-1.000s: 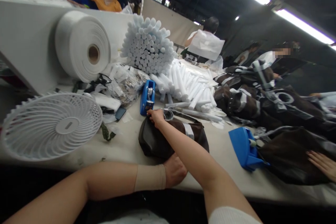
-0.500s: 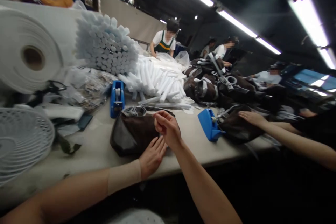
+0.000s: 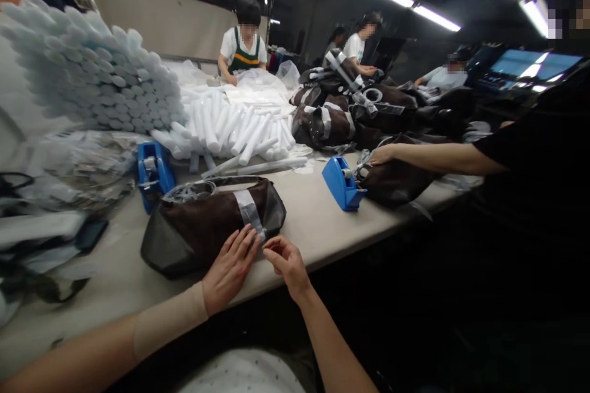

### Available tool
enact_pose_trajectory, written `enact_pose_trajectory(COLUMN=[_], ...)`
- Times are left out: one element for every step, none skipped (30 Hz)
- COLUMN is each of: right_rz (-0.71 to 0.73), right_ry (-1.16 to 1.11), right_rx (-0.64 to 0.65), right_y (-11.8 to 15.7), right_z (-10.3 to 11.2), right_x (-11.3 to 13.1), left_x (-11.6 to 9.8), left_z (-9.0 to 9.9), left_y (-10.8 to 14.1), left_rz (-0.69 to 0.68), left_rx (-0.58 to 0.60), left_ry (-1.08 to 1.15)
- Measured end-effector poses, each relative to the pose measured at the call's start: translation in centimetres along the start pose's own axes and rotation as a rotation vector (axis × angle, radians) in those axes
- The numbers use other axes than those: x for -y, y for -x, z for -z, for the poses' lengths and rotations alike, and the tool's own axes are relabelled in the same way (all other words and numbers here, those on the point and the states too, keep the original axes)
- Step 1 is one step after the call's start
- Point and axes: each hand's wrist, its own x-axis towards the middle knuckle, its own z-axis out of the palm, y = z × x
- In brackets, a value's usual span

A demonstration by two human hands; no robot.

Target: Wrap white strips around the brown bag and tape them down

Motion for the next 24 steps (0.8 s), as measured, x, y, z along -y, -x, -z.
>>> enact_pose_trajectory(right_rz=[-0.01, -0.018, -0.024, -0.029, -0.035, -0.041, -0.044, -0.043, -0.038, -0.03, -0.021, -0.014, -0.008, -0.007, -0.009, -0.014, -0.021, -0.028, -0.036, -0.044, -0.053, -0.062, -0.071, -0.081], right_ry=[-0.001, -0.001, 0.003, 0.009, 0.016, 0.024, 0.035, 0.05, 0.065, 0.082, 0.099, 0.115, 0.134, 0.155, 0.177, 0.2, 0.22, 0.238, 0.255, 0.271, 0.285, 0.297, 0.307, 0.314], right_rx=[0.012, 0.017, 0.019, 0.02, 0.023, 0.029, 0.035, 0.041, 0.047, 0.054, 0.06, 0.065, 0.069, 0.073, 0.075, 0.075, 0.075, 0.075, 0.074, 0.072, 0.07, 0.066, 0.062, 0.058], right_y=[-0.2, -0.3, -0.5, -0.6, -0.8, -0.8, -0.9, -1.0, -1.0, -1.1, -1.1, -1.2, -1.3, -1.5, -1.6, -1.8, -1.9, -2.1, -2.2, -2.4, -2.5, -2.5, -2.6, -2.7], right_z=[0.1, 0.1, 0.2, 0.3, 0.4, 0.5, 0.5, 0.6, 0.6, 0.6, 0.6, 0.6, 0.6, 0.6, 0.6, 0.6, 0.6, 0.6, 0.6, 0.6, 0.6, 0.6, 0.6, 0.6], right_x=[-0.3, -0.6, -0.8, -1.0, -1.2, -1.3, -1.4, -1.5, -1.5, -1.5, -1.5, -1.4, -1.3, -1.3, -1.3, -1.3, -1.3, -1.4, -1.5, -1.6, -1.6, -1.7, -1.8, -1.8], left_x=[-0.1, -0.1, -0.2, -0.3, -0.3, -0.4, -0.4, -0.4, -0.4, -0.3, -0.2, -0.2, -0.1, 0.0, 0.0, 0.0, 0.0, 0.0, -0.1, -0.1, -0.1, -0.2, -0.2, -0.2], left_z=[0.0, 0.1, 0.2, 0.3, 0.4, 0.5, 0.5, 0.6, 0.6, 0.6, 0.6, 0.5, 0.4, 0.4, 0.3, 0.4, 0.4, 0.5, 0.6, 0.7, 0.8, 1.0, 1.1, 1.2], left_y=[0.0, 0.0, 0.0, 0.1, 0.1, 0.2, 0.2, 0.3, 0.4, 0.4, 0.5, 0.6, 0.6, 0.6, 0.7, 0.7, 0.7, 0.6, 0.6, 0.6, 0.5, 0.5, 0.5, 0.4], left_rz=[0.001, 0.002, 0.002, 0.001, -0.002, -0.006, -0.006, -0.004, 0.0, 0.006, 0.009, 0.011, 0.011, 0.011, 0.012, 0.011, 0.008, 0.004, -0.003, -0.011, -0.018, -0.022, -0.024, -0.025], left_rx=[0.01, 0.019, 0.025, 0.028, 0.028, 0.024, 0.018, 0.01, 0.001, -0.007, -0.016, -0.025, -0.032, -0.038, -0.041, -0.042, -0.036, -0.03, -0.02, -0.008, 0.005, 0.017, 0.029, 0.038], left_ry=[-0.007, -0.015, -0.021, -0.025, -0.026, -0.023, -0.016, -0.004, 0.014, 0.037, 0.062, 0.085, 0.103, 0.113, 0.116, 0.113, 0.105, 0.092, 0.077, 0.059, 0.04, 0.022, 0.006, -0.007])
